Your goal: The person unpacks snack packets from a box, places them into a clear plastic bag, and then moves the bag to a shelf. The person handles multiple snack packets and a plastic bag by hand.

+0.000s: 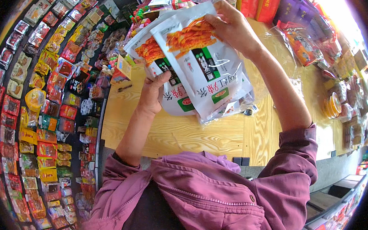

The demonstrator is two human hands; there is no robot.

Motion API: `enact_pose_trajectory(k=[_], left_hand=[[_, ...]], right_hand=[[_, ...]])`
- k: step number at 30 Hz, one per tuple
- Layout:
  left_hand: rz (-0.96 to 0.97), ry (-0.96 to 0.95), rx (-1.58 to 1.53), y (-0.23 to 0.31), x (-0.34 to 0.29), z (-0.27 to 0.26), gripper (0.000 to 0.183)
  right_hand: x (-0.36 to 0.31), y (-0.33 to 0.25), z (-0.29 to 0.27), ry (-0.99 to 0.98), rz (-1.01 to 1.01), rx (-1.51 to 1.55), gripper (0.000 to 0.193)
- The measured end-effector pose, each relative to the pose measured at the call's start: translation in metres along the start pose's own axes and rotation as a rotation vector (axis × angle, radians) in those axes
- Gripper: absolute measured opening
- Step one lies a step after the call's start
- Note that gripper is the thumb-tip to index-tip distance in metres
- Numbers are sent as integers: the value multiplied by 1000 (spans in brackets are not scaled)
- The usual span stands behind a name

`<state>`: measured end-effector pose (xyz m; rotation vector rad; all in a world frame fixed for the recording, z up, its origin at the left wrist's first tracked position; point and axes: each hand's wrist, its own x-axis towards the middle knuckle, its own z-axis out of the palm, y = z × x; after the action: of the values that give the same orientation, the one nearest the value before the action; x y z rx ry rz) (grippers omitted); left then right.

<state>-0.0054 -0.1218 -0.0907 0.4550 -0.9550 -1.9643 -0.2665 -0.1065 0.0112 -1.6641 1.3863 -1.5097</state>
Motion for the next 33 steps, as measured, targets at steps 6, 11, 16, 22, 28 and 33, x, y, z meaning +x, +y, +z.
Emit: enact_pose_trajectory(k=[6, 11, 16, 22, 28, 33], left_hand=[[137, 170, -56, 2, 0, -6, 40], [113, 122, -58, 10, 1, -10, 38], [122, 93, -60, -3, 2, -11, 42], [-57, 39, -145, -23, -7, 1, 54], [-6, 152, -11, -39, -12, -9, 59], [140, 159, -134, -14, -10, -20, 52]], right_hand=[[-1, 10, -18, 575, 39, 136, 16], [-9, 35, -63, 387, -42, 566, 19], [-11, 15, -34, 250, -37, 611, 18], [-14, 47, 22, 254, -122, -323, 21], [-22, 21, 70, 135, -17, -356, 32], [-33, 42, 55, -96, -5, 198, 77]])
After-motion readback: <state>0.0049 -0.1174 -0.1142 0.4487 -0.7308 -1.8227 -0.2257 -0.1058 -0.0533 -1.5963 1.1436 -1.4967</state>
